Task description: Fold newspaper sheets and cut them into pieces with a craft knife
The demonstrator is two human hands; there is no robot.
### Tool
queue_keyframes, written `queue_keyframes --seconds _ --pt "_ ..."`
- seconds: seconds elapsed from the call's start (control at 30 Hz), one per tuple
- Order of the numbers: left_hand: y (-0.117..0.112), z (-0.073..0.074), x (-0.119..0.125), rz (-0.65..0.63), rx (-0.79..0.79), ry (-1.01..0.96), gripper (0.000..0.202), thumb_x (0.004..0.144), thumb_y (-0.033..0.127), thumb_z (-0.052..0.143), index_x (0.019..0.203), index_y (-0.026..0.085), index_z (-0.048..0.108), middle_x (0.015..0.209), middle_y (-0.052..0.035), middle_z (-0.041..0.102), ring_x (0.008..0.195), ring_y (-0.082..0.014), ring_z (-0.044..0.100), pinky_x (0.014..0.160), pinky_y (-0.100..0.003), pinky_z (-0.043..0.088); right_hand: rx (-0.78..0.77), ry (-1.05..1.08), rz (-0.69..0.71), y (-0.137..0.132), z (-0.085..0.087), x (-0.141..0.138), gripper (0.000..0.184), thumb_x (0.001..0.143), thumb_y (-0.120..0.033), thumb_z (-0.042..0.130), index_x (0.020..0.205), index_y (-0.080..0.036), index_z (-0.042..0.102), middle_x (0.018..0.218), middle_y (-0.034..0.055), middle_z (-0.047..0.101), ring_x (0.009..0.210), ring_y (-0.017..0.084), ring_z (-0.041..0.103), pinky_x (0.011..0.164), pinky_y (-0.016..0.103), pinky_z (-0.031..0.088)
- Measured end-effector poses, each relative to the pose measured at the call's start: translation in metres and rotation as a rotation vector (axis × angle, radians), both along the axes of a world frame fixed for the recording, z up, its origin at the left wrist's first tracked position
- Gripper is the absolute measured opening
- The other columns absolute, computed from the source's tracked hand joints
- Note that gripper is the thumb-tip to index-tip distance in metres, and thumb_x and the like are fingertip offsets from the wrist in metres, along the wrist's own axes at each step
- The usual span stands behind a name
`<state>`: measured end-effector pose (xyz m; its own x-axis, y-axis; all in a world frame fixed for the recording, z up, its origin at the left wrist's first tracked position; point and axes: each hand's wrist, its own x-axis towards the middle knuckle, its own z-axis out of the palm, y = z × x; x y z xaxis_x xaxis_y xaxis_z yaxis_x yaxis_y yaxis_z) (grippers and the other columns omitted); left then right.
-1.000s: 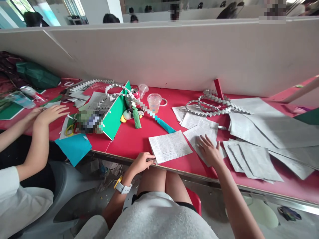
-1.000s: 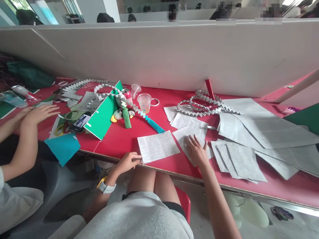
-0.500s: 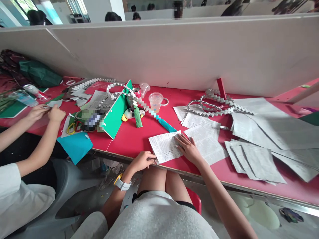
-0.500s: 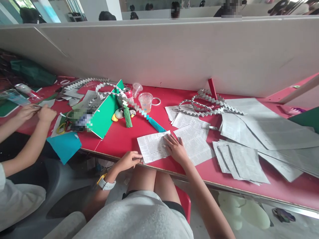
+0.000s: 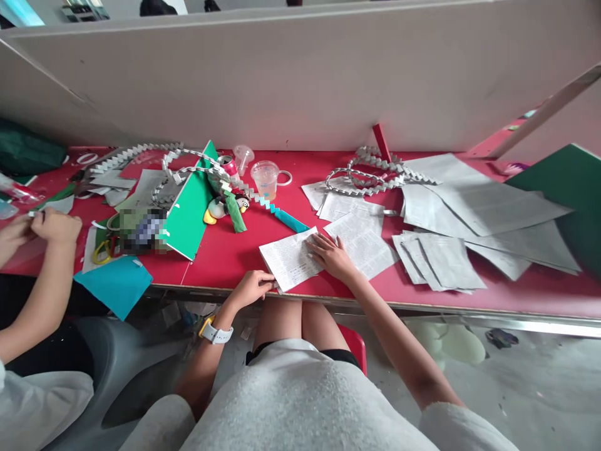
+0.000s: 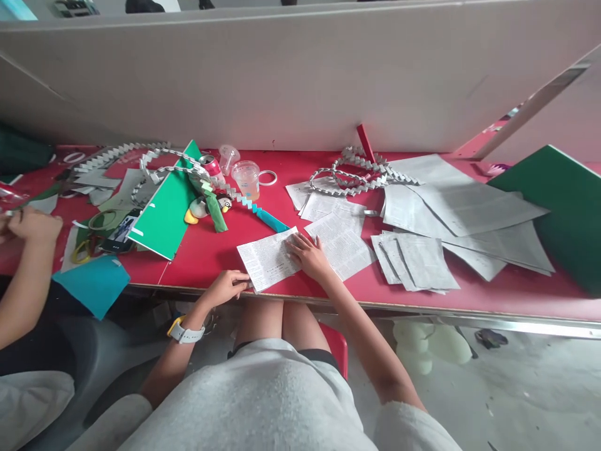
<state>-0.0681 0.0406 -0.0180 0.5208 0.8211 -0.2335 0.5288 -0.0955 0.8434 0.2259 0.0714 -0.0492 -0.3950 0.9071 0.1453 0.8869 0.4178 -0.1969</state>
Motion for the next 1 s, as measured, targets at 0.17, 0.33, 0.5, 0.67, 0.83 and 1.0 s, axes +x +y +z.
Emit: queue_keyframes --seconds 0.17,0.33,0.5,0.67,0.83,1.0 --pt "0.0023 -0.0029 -0.0017 -0.027 0.041 0.028 0.029 0.083 0.017 0.053 0.101 0.015 0.076 0.070 -0.0004 0.060 0.048 -0.0068 0.052 0.053 -0.019 0.042 0.031 0.029 0.016 0.0006 -0.0032 0.0018 0.045 0.101 -0.036 0.033 0.143 -0.027 0.046 0.152 0.0094 0.040 0.142 0.026 0.033 0.113 0.058 0.025" --pt "0.0030 -0.0032 -0.0020 -0.033 0.053 0.037 0.027 0.084 0.019 0.055 0.100 0.015 0.076 0.071 -0.0010 0.060 0.048 -0.0066 0.050 0.051 -0.018 0.040 0.026 0.038 0.019 0.0004 -0.0049 0.0030 0.046 0.101 -0.037 0.032 0.144 -0.027 0.045 0.152 0.0092 0.039 0.143 0.027 0.033 0.113 0.058 0.024" --pt "0.0018 0.0012 -0.0022 -0.019 0.028 0.033 0.030 0.085 0.026 0.055 0.105 0.014 0.075 0.072 -0.0020 0.062 0.048 -0.0069 0.048 0.049 -0.018 0.038 0.012 0.039 0.014 0.0002 -0.0041 0.0033 0.046 0.101 -0.037 0.031 0.145 -0.028 0.044 0.153 0.0087 0.039 0.142 0.026 0.033 0.113 0.058 0.024" --pt "0.0039 0.0010 -0.0045 -0.031 -0.008 0.037 0.036 0.086 0.037 0.056 0.106 0.012 0.074 0.062 -0.0001 0.059 0.048 -0.0086 0.047 0.049 -0.019 0.036 0.015 0.056 0.017 -0.0002 -0.0038 0.0030 0.046 0.101 -0.037 0.032 0.145 -0.030 0.043 0.152 0.0080 0.040 0.142 0.027 0.034 0.114 0.059 0.023" --pt "0.0045 -0.0009 -0.0057 -0.033 0.003 0.041 0.037 0.085 0.037 0.057 0.105 0.012 0.075 0.064 -0.0008 0.062 0.049 -0.0083 0.046 0.051 -0.020 0.037 0.013 0.052 0.013 -0.0011 -0.0028 0.0024 0.046 0.101 -0.036 0.032 0.145 -0.029 0.043 0.152 0.0087 0.040 0.142 0.027 0.034 0.114 0.058 0.023" --pt "0.0032 0.0024 -0.0044 -0.023 0.017 0.033 0.034 0.085 0.033 0.058 0.106 0.013 0.075 0.073 -0.0033 0.069 0.050 -0.0087 0.047 0.055 -0.022 0.040 0.000 0.034 0.000 -0.0014 -0.0016 0.0016 0.046 0.101 -0.037 0.031 0.144 -0.027 0.045 0.153 0.0086 0.039 0.143 0.026 0.032 0.114 0.058 0.023"
